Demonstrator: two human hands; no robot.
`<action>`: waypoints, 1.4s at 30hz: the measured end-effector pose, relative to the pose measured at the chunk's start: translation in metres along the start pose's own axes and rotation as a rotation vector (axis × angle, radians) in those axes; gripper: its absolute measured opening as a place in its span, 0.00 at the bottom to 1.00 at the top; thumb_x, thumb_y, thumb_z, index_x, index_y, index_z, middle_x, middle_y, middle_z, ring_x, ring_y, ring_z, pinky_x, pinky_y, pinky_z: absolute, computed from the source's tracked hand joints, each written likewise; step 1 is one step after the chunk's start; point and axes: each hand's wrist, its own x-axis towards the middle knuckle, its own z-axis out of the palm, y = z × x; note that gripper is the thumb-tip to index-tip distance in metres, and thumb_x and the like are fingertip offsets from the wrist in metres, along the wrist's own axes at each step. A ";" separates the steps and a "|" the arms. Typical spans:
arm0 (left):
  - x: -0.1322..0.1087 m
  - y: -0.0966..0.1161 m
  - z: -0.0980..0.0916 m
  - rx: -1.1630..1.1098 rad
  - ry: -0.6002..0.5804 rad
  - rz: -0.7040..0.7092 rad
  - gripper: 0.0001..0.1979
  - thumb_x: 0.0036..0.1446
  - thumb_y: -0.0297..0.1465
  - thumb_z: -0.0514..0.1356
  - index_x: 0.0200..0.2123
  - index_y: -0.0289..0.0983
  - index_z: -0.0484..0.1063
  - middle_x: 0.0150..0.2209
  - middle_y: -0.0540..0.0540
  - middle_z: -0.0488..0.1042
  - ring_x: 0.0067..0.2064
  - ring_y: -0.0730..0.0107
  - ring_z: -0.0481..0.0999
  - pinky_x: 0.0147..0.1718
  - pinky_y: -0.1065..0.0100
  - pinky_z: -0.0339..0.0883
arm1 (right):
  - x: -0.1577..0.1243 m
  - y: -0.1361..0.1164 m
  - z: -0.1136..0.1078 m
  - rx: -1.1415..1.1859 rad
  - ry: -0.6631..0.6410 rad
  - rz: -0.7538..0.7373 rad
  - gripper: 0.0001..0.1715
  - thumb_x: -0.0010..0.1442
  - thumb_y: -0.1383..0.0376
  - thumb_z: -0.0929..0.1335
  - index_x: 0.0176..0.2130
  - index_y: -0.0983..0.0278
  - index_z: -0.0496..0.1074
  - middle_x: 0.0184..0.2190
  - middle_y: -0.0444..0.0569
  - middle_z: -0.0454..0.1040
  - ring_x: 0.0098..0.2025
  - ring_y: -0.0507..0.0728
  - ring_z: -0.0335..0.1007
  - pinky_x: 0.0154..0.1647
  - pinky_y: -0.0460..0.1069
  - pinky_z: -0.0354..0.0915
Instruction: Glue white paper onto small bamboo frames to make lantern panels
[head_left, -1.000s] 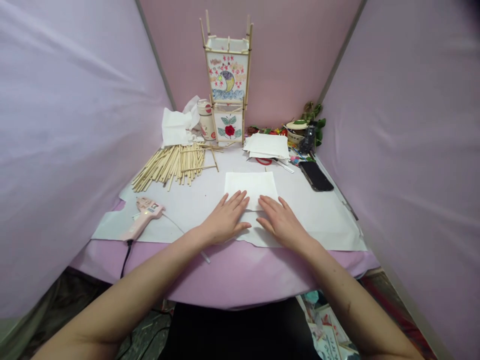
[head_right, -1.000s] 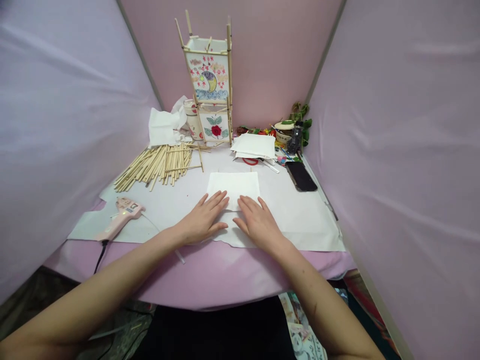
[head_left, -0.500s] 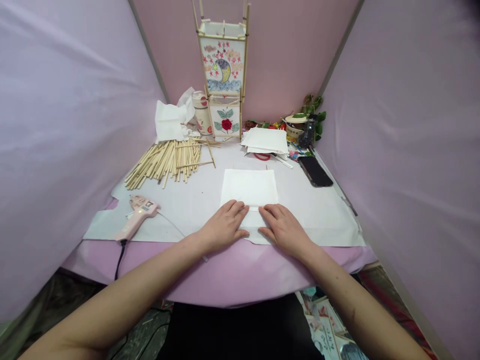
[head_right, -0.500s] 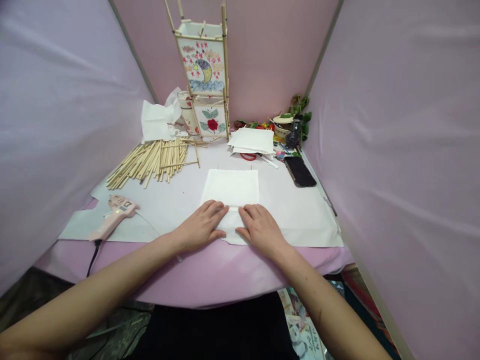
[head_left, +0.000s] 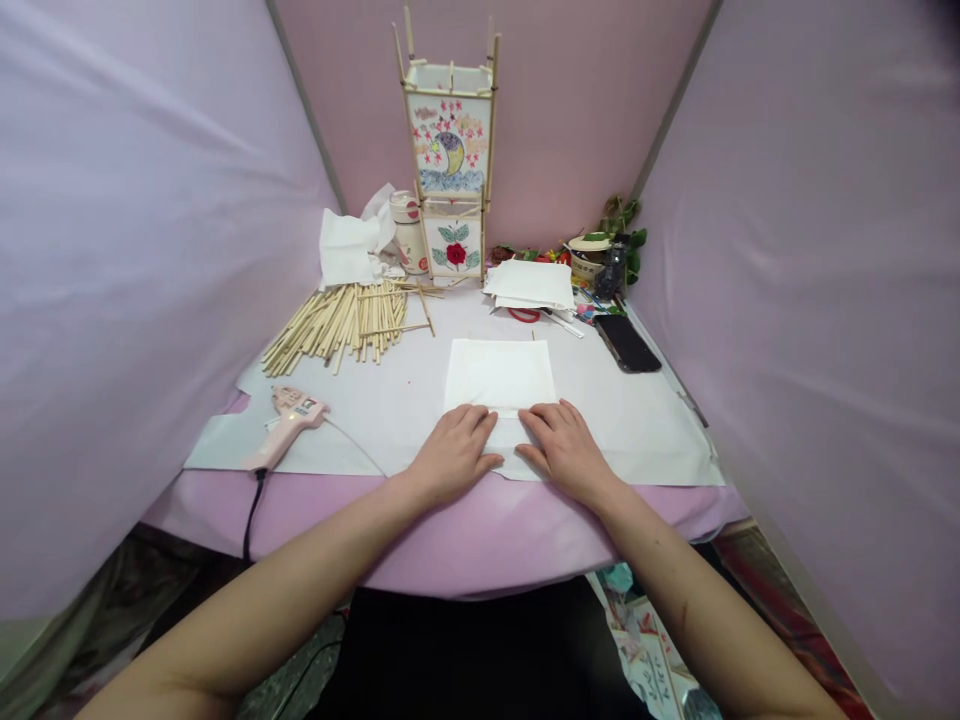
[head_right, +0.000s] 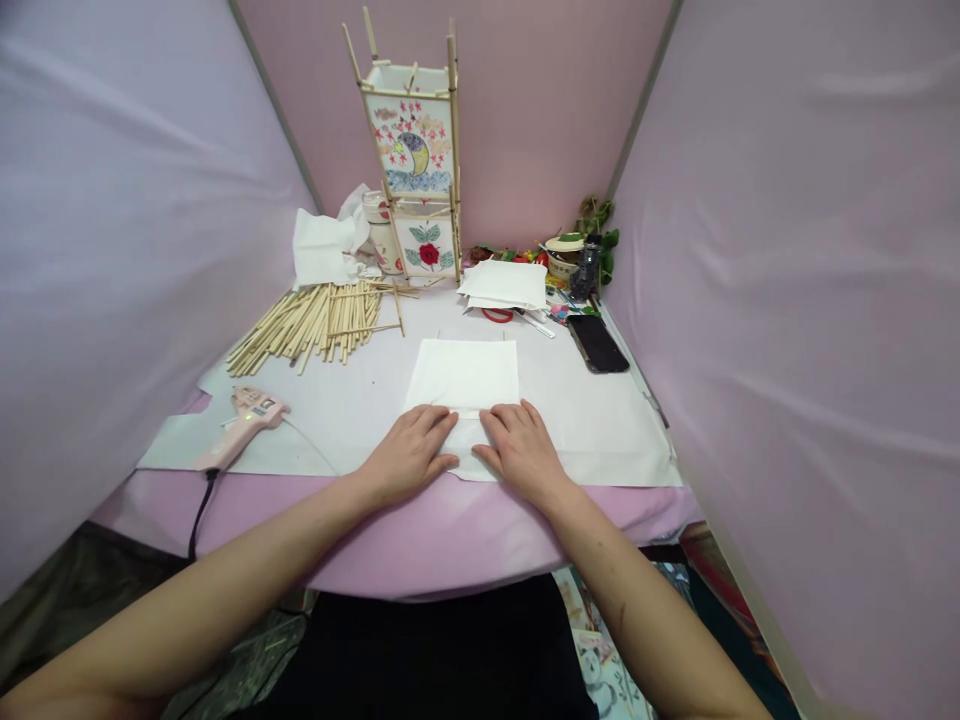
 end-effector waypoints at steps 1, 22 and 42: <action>-0.001 -0.001 0.001 -0.010 0.012 0.014 0.27 0.63 0.42 0.56 0.60 0.32 0.61 0.56 0.37 0.65 0.57 0.52 0.61 0.58 0.55 0.56 | 0.000 0.000 0.000 0.003 0.007 0.001 0.24 0.64 0.58 0.66 0.56 0.65 0.67 0.49 0.56 0.70 0.53 0.63 0.64 0.64 0.62 0.51; -0.018 -0.033 -0.006 -0.111 0.280 -0.129 0.13 0.60 0.31 0.53 0.46 0.36 0.72 0.47 0.40 0.74 0.49 0.59 0.72 0.51 0.56 0.66 | -0.004 0.017 0.003 0.189 0.343 0.078 0.16 0.58 0.69 0.64 0.47 0.66 0.68 0.44 0.56 0.71 0.48 0.63 0.65 0.51 0.57 0.63; -0.024 -0.014 -0.002 0.109 0.100 -0.335 0.23 0.66 0.39 0.50 0.61 0.36 0.59 0.54 0.36 0.67 0.57 0.52 0.61 0.52 0.50 0.53 | -0.010 0.012 0.004 -0.027 0.274 0.117 0.15 0.59 0.68 0.64 0.46 0.67 0.73 0.39 0.54 0.77 0.45 0.63 0.68 0.47 0.56 0.65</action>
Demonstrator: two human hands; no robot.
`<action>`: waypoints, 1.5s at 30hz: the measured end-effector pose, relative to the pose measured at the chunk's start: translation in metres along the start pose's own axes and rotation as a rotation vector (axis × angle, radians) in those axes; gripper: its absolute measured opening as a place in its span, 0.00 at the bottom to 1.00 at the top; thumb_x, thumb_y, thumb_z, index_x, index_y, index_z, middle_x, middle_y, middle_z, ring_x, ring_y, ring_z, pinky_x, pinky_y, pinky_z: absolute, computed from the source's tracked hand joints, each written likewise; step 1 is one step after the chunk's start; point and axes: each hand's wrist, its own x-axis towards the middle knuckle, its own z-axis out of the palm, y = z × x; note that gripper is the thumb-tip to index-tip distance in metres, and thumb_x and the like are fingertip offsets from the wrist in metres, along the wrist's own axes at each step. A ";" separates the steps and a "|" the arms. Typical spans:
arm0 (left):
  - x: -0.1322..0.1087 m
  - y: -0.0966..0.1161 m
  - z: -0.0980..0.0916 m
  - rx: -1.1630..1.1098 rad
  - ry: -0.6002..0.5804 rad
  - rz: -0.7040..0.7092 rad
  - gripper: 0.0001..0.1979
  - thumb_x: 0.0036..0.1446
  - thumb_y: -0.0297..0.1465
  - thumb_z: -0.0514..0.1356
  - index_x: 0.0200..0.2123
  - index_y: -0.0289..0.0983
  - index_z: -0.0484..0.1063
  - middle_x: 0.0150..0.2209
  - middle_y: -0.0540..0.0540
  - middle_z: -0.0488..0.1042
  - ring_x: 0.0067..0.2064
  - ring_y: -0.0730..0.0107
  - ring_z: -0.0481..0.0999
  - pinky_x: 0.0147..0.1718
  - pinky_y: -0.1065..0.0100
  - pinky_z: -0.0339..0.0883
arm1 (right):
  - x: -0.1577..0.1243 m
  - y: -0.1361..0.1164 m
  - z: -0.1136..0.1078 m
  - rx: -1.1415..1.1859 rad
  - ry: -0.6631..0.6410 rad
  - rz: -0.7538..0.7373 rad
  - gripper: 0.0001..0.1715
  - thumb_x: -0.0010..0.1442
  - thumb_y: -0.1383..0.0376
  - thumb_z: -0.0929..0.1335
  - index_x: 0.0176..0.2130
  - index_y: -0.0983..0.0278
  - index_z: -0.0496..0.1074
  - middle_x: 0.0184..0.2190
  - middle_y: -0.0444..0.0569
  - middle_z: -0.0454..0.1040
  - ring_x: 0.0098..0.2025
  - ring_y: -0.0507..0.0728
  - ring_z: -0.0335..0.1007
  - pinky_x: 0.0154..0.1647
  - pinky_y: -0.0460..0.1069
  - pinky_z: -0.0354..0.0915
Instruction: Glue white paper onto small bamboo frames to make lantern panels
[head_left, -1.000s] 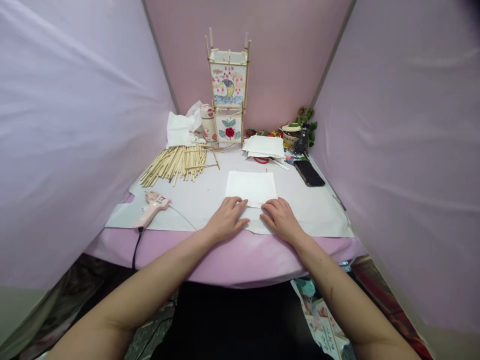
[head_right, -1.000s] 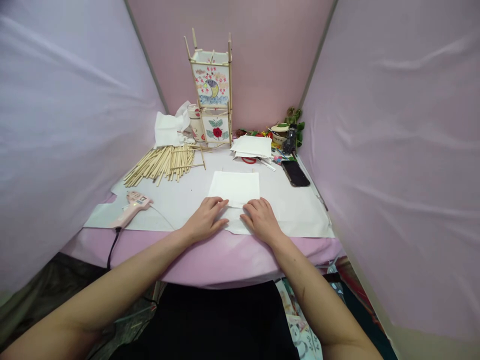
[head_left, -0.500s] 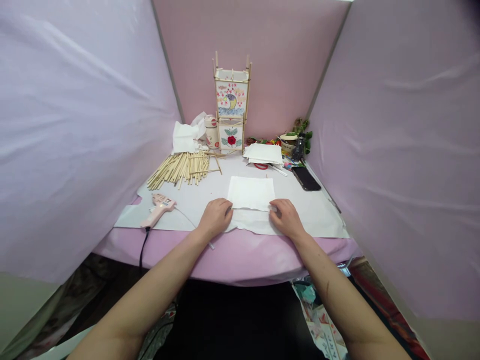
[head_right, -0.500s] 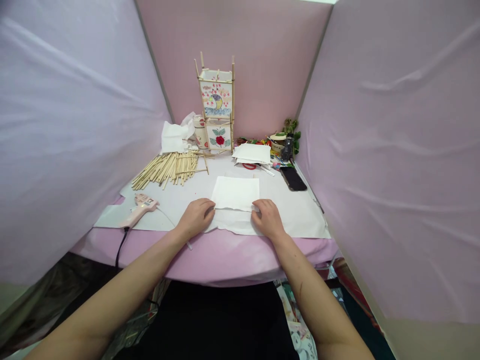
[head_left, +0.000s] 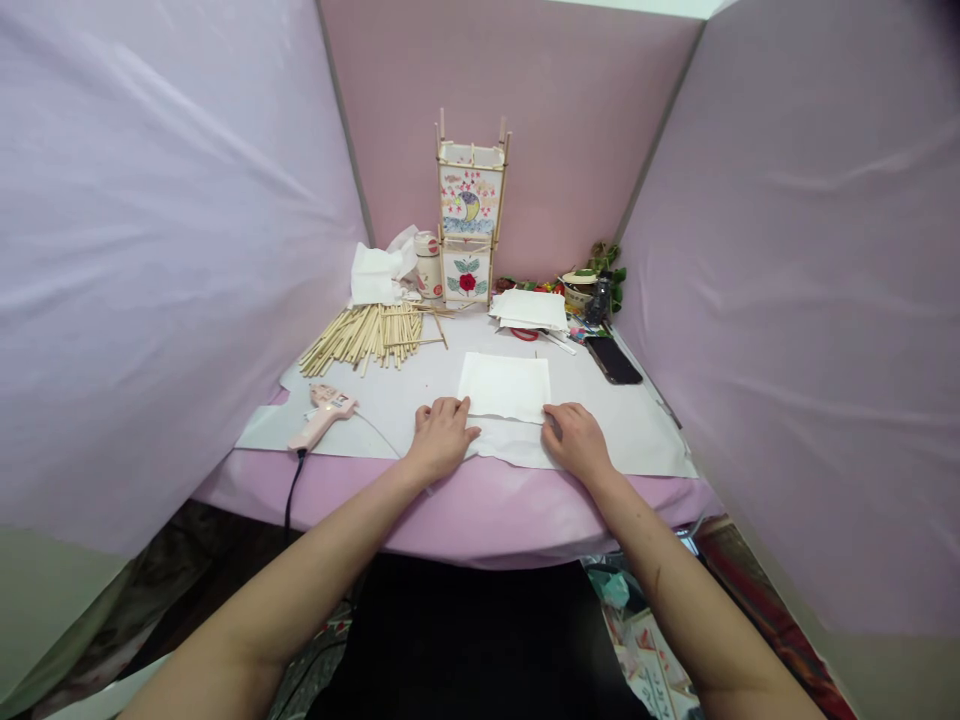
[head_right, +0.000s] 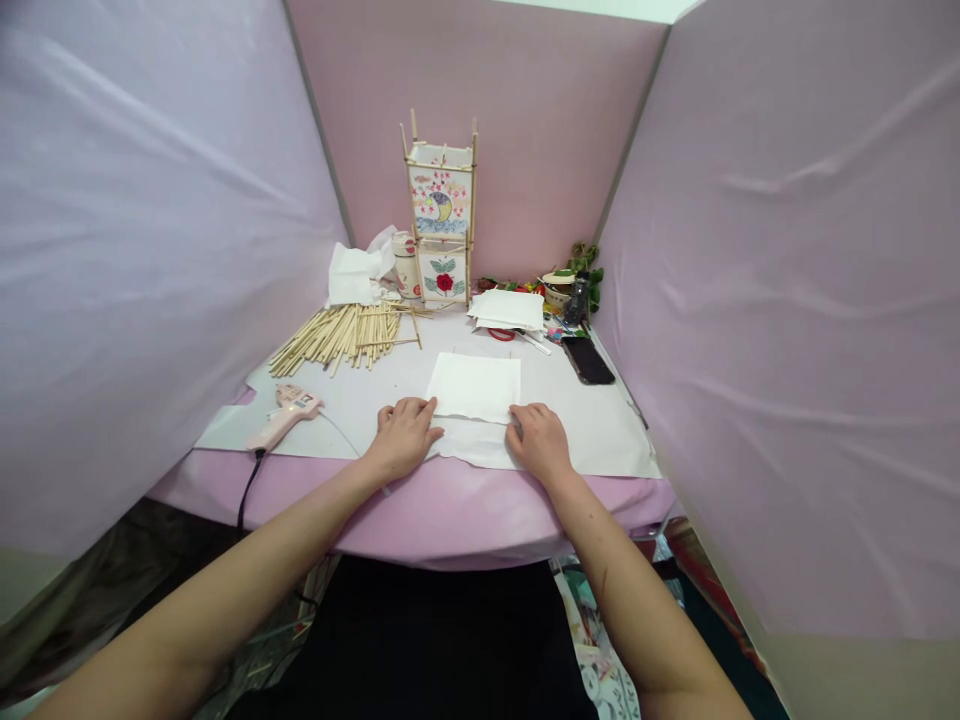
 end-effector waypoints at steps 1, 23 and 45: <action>0.000 0.000 0.000 -0.006 -0.002 -0.007 0.23 0.66 0.39 0.50 0.60 0.36 0.59 0.54 0.36 0.66 0.57 0.52 0.61 0.52 0.50 0.53 | 0.000 0.000 0.000 -0.005 -0.002 0.001 0.15 0.59 0.68 0.64 0.46 0.66 0.73 0.39 0.54 0.77 0.45 0.63 0.68 0.47 0.56 0.65; 0.026 -0.010 -0.007 -0.017 -0.008 0.014 0.39 0.60 0.54 0.49 0.65 0.33 0.53 0.67 0.33 0.51 0.68 0.47 0.47 0.61 0.43 0.41 | 0.001 -0.002 0.000 0.038 -0.023 0.016 0.15 0.58 0.69 0.63 0.44 0.66 0.72 0.39 0.54 0.76 0.44 0.62 0.69 0.48 0.56 0.65; 0.080 -0.023 -0.008 0.018 -0.200 0.050 0.45 0.59 0.59 0.41 0.68 0.32 0.46 0.70 0.35 0.42 0.70 0.49 0.36 0.64 0.41 0.29 | 0.001 0.000 0.000 0.054 -0.045 0.024 0.13 0.59 0.69 0.63 0.43 0.66 0.73 0.39 0.54 0.76 0.44 0.62 0.69 0.48 0.56 0.64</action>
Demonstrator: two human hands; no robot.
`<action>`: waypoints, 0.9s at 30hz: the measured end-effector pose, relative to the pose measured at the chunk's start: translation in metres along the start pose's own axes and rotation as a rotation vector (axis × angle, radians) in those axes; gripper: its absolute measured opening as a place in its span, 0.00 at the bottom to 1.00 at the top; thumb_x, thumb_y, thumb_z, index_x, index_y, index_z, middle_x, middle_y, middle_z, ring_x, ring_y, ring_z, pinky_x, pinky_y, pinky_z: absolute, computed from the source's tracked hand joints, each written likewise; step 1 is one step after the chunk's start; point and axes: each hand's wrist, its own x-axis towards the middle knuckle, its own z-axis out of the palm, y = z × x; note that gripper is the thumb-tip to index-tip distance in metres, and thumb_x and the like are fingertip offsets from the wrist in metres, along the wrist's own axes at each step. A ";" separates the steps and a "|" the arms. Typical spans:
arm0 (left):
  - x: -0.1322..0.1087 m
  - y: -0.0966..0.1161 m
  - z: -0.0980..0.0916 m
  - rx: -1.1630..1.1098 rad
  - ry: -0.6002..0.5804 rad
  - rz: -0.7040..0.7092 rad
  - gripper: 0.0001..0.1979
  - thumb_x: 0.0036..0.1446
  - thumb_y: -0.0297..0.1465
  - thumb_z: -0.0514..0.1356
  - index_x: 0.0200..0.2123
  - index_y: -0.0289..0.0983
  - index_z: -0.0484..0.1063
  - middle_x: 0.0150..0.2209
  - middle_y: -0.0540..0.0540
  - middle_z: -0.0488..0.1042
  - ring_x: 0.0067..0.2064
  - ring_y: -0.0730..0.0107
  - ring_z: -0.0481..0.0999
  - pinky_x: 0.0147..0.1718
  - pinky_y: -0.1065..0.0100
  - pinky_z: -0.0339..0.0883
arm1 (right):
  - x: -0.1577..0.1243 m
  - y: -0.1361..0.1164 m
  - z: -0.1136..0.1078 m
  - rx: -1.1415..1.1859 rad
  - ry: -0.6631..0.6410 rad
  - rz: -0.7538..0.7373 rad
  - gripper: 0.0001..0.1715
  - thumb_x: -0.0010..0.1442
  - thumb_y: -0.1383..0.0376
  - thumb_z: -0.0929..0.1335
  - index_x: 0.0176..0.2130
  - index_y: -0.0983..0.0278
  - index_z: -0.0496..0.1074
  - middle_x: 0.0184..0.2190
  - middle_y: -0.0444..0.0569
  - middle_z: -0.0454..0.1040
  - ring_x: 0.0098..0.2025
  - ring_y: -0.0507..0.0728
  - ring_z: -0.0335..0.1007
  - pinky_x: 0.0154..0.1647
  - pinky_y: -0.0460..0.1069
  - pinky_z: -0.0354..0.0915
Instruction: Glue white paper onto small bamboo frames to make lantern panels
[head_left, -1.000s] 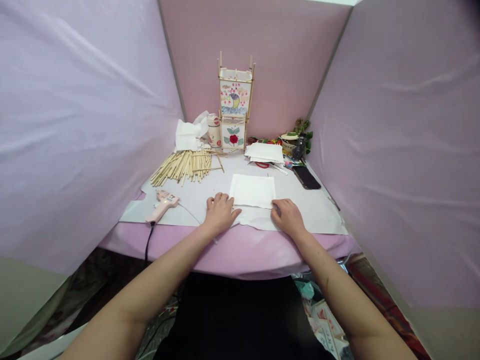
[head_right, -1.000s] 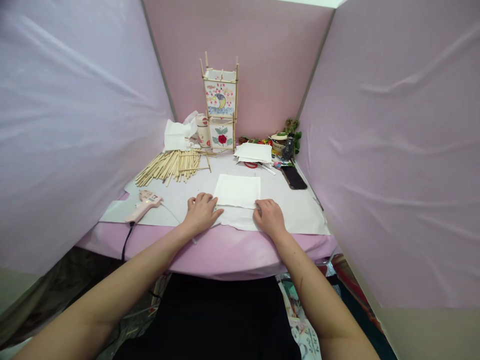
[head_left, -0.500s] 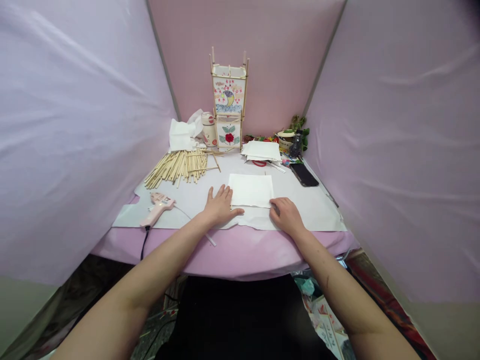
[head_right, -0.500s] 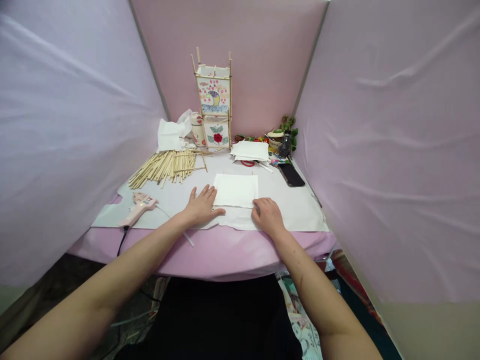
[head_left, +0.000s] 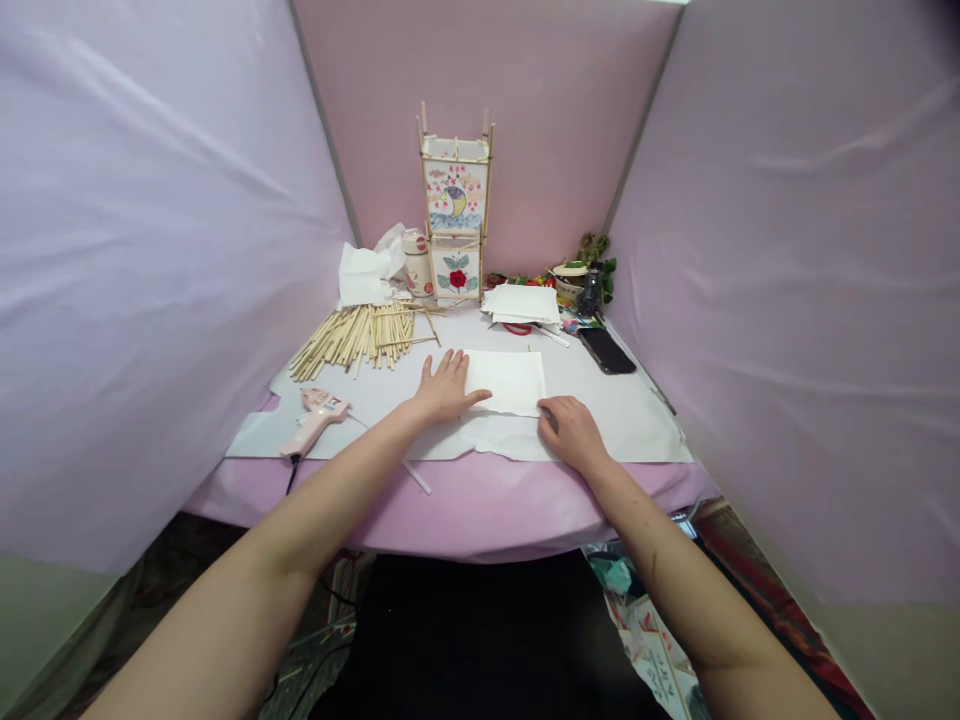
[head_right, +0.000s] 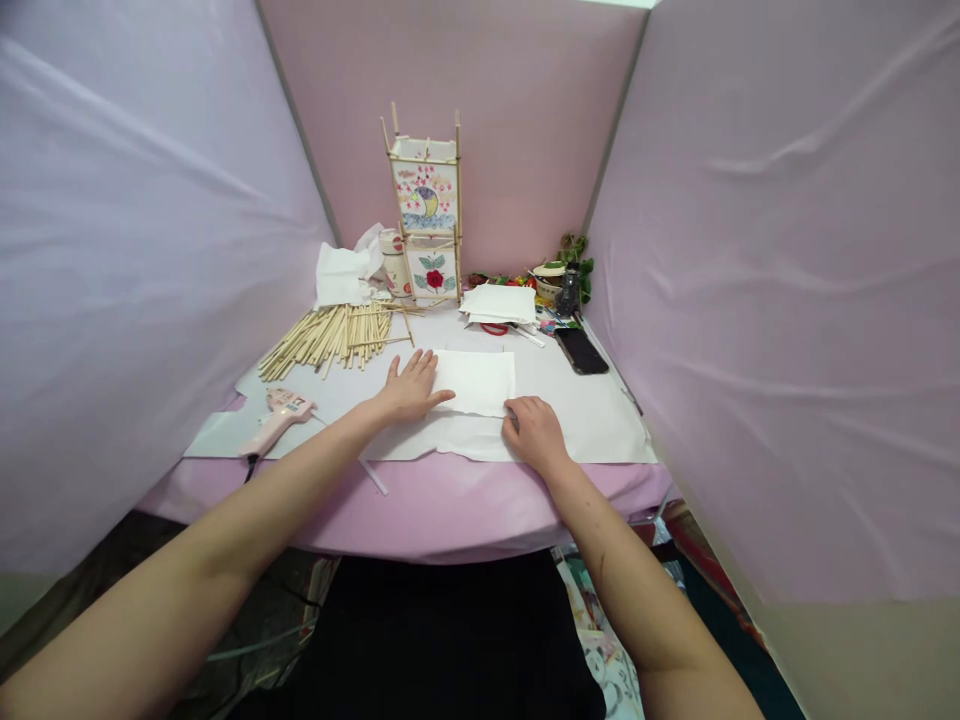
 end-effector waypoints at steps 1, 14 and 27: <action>0.003 0.001 0.003 -0.007 -0.027 0.006 0.45 0.60 0.58 0.40 0.68 0.32 0.44 0.70 0.36 0.41 0.70 0.49 0.35 0.64 0.41 0.28 | 0.000 0.000 0.000 0.003 -0.001 0.001 0.13 0.59 0.69 0.63 0.43 0.66 0.73 0.39 0.54 0.76 0.44 0.62 0.69 0.48 0.56 0.64; 0.004 0.004 0.017 -0.002 -0.140 -0.076 0.49 0.56 0.62 0.36 0.69 0.33 0.40 0.71 0.41 0.38 0.70 0.49 0.32 0.64 0.39 0.27 | -0.001 0.002 0.001 0.024 0.008 0.003 0.13 0.58 0.70 0.64 0.44 0.67 0.73 0.39 0.54 0.76 0.44 0.62 0.69 0.49 0.56 0.64; 0.037 -0.017 0.004 0.029 -0.135 0.005 0.44 0.60 0.57 0.35 0.69 0.32 0.40 0.71 0.39 0.37 0.71 0.53 0.33 0.64 0.41 0.30 | 0.000 0.002 0.000 0.029 0.000 0.021 0.13 0.59 0.70 0.64 0.44 0.67 0.73 0.40 0.54 0.76 0.44 0.62 0.69 0.49 0.56 0.64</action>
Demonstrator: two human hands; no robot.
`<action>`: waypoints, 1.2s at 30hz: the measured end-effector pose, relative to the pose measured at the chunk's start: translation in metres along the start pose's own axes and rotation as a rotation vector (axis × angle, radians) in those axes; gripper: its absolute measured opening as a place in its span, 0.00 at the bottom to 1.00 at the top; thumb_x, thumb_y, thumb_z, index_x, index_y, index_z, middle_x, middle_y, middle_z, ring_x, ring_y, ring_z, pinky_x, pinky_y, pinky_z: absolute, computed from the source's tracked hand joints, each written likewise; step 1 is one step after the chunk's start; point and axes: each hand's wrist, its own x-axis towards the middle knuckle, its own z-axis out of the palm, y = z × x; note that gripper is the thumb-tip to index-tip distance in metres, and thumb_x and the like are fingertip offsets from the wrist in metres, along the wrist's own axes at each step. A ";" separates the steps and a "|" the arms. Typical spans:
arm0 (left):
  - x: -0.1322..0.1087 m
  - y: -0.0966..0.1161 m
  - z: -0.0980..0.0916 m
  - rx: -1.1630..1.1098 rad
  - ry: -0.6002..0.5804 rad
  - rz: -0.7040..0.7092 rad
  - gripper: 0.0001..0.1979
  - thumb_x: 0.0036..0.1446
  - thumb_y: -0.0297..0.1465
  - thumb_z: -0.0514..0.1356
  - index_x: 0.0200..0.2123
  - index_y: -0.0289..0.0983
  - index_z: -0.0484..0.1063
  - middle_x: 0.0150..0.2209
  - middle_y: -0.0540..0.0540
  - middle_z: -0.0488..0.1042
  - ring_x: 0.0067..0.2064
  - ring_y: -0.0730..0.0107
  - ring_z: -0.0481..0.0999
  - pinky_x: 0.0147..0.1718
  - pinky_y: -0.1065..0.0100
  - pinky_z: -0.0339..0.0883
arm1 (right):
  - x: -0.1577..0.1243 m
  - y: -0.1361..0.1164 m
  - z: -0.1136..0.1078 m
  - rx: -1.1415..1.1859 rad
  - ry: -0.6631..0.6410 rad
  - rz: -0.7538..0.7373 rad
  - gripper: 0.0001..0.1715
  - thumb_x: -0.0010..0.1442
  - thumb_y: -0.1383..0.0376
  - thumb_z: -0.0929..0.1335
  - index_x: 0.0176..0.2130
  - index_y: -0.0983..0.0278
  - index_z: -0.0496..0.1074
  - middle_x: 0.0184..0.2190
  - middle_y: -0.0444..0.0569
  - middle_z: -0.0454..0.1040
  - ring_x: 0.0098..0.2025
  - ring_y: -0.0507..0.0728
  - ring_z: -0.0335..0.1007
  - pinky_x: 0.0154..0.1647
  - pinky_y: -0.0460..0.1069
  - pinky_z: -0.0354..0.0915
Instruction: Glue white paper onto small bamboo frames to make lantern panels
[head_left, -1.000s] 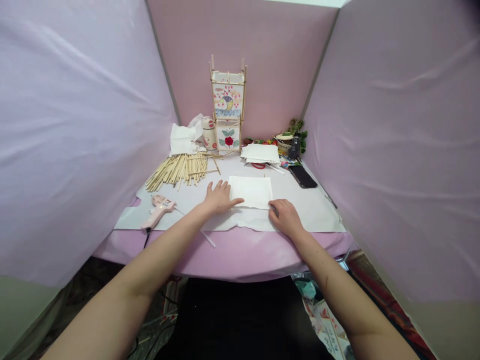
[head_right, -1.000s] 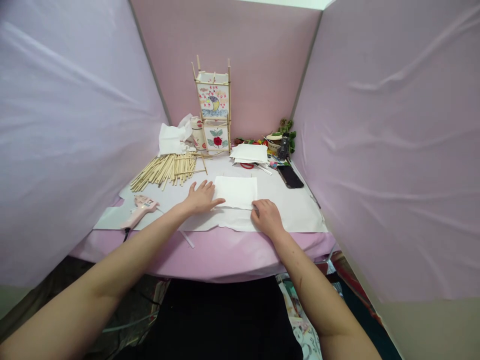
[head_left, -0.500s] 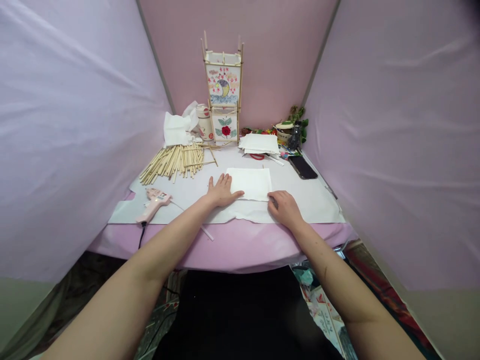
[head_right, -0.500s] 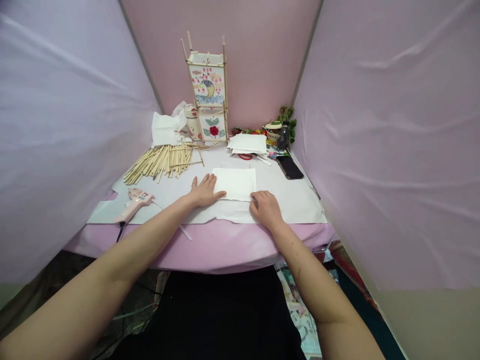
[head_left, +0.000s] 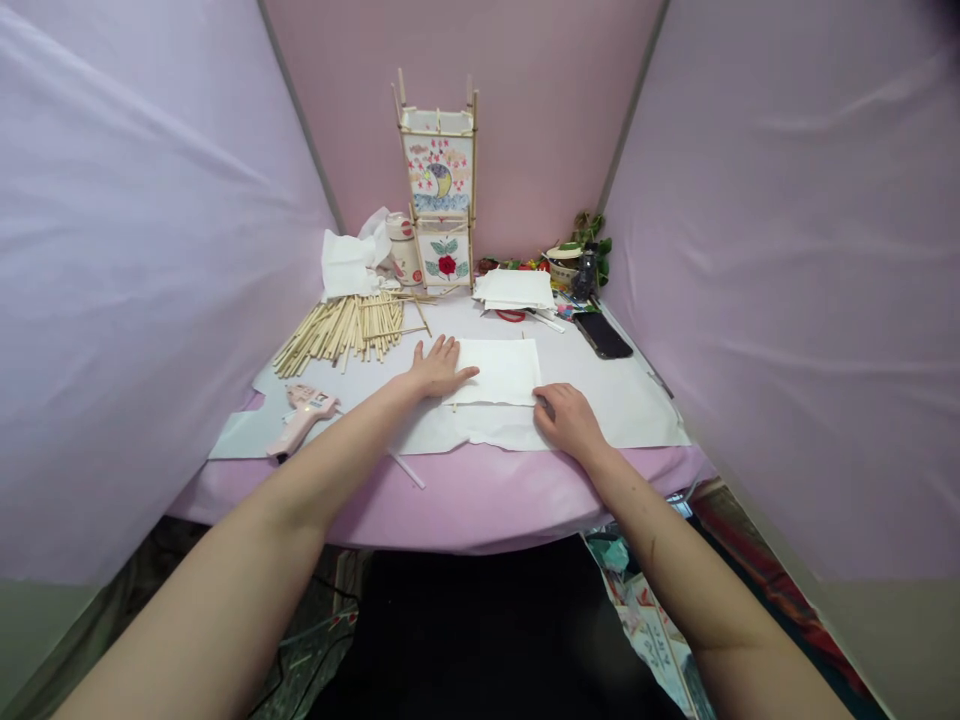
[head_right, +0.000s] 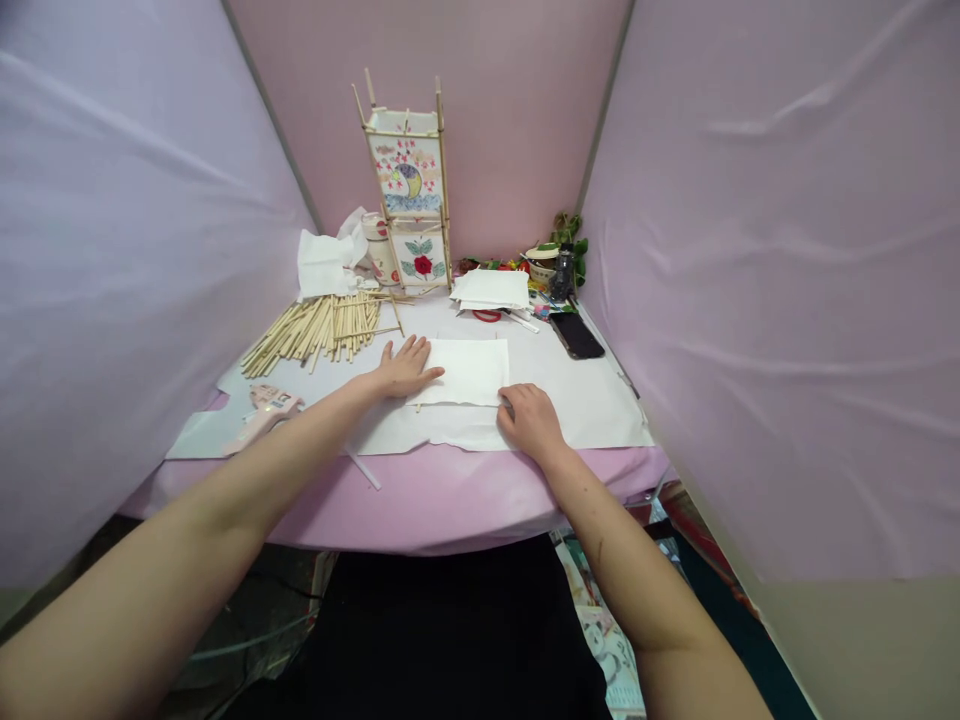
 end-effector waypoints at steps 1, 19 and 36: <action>0.002 -0.001 0.002 0.007 -0.031 0.008 0.45 0.60 0.57 0.35 0.69 0.32 0.38 0.71 0.39 0.36 0.71 0.52 0.32 0.64 0.41 0.29 | 0.000 0.000 0.000 0.001 -0.004 0.003 0.13 0.59 0.70 0.64 0.44 0.67 0.73 0.40 0.54 0.76 0.44 0.63 0.69 0.49 0.56 0.64; -0.009 0.000 0.005 0.080 0.033 0.086 0.42 0.62 0.55 0.35 0.68 0.31 0.45 0.70 0.37 0.44 0.70 0.53 0.37 0.64 0.40 0.26 | 0.000 0.000 -0.002 0.029 0.007 -0.005 0.14 0.58 0.70 0.64 0.44 0.67 0.73 0.40 0.55 0.76 0.44 0.63 0.70 0.49 0.56 0.64; -0.033 0.025 0.001 0.000 0.135 -0.064 0.46 0.60 0.58 0.37 0.68 0.28 0.46 0.69 0.33 0.43 0.70 0.52 0.38 0.65 0.46 0.30 | 0.000 -0.002 -0.003 0.023 -0.008 -0.010 0.14 0.59 0.69 0.63 0.44 0.65 0.72 0.40 0.54 0.76 0.44 0.62 0.69 0.49 0.56 0.64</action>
